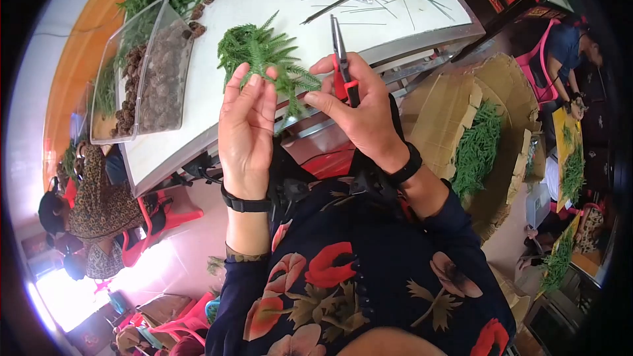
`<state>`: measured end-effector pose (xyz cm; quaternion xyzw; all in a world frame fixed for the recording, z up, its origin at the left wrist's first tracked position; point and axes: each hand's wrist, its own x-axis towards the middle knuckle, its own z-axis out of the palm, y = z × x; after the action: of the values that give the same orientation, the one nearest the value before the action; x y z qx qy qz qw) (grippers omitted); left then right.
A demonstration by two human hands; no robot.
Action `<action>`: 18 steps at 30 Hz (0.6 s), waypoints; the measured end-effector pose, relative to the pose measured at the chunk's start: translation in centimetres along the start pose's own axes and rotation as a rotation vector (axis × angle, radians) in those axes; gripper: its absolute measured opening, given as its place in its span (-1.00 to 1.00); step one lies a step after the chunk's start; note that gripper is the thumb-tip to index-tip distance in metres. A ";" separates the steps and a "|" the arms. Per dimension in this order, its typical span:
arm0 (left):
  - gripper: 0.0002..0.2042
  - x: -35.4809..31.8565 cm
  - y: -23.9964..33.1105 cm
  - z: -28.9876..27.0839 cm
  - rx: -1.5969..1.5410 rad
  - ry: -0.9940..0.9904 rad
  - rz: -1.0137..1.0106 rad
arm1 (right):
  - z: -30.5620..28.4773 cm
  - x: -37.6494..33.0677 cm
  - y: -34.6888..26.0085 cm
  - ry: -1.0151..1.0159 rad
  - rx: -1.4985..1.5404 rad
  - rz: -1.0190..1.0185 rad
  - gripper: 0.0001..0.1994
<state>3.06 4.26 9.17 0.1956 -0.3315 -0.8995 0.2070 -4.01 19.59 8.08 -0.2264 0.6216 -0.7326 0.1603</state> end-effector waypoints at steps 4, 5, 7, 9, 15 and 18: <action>-0.72 0.5 0.2 -1.4 -0.208 0.027 -0.081 | 0.3 -0.7 0.7 0.062 -0.009 -0.049 -0.69; -0.73 0.5 0.2 -1.5 -0.249 0.020 -0.125 | 0.6 -0.8 1.0 0.074 -0.022 -0.126 -0.69; -0.75 0.4 0.2 -1.7 -0.333 0.004 -0.212 | 1.0 -0.8 1.1 0.090 -0.033 -0.201 -0.68; -0.75 0.3 0.1 -1.7 -0.352 0.004 -0.244 | 1.4 -0.6 0.9 0.112 -0.153 -0.330 -0.67; -0.75 -0.1 -0.4 -1.1 -0.383 0.084 -0.282 | 1.0 -0.2 1.0 0.050 -0.212 -0.312 -0.71; -0.76 -0.1 -0.6 -1.8 -0.380 0.051 -0.295 | 0.8 0.2 1.0 0.059 -0.006 -0.166 -0.78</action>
<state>3.88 3.79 7.54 0.2220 -0.1187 -0.9610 0.1145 -3.77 18.62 7.24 -0.2559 0.6074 -0.7478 0.0802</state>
